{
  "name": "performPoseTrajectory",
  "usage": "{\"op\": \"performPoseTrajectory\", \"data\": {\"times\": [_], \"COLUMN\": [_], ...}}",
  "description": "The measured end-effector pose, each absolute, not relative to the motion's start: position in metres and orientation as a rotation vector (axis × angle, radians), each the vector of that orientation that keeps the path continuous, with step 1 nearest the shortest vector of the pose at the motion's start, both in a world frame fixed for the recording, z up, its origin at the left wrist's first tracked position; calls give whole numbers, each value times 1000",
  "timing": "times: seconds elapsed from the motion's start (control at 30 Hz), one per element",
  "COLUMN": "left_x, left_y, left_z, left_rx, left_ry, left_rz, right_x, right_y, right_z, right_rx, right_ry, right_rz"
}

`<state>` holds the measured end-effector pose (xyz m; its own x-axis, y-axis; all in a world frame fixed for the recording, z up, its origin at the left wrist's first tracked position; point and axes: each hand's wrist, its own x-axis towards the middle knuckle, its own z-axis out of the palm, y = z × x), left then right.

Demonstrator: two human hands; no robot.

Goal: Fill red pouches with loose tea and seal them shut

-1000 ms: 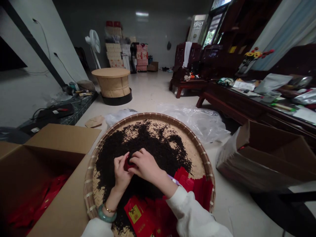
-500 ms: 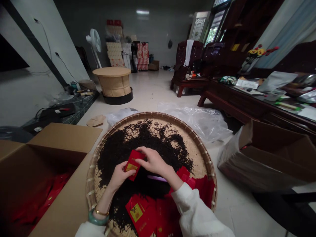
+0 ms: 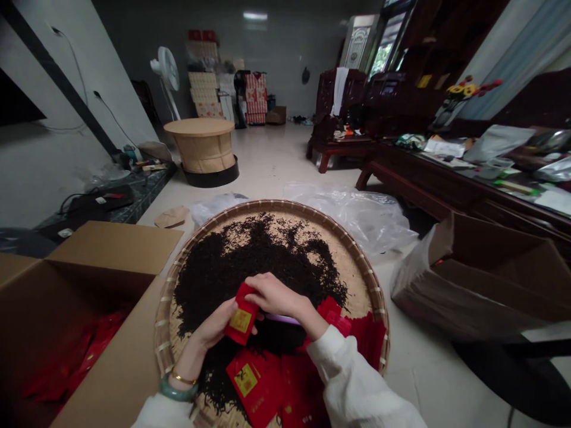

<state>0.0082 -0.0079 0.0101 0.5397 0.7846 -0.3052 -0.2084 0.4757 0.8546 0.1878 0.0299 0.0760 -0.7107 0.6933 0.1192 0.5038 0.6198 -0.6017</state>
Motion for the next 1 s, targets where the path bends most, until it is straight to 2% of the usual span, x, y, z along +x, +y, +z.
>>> {"op": "performPoseTrajectory", "data": {"times": [0.23,0.43,0.57,0.8,1.0], "left_x": [13,9,1,-10,-18], "left_y": [-7,-6,-7,-8,-6], "left_z": [0,-7,-10,-13,-15], "left_rx": [694,743,785,919,933], "left_ry": [873,802,723,725,758], "left_rz": [860,1003,1035,1083,1119], "right_x": [184,187,197,186,172], "right_y": [27,27,44,52,47], "right_z": [74,78,63,29,32], "right_rx": [-880,-759,-1059,-1591,-1560], "right_ry": [-2453,-2287,-1875,-2484,-2595], "right_rz": [984,976,911,731,629]}}
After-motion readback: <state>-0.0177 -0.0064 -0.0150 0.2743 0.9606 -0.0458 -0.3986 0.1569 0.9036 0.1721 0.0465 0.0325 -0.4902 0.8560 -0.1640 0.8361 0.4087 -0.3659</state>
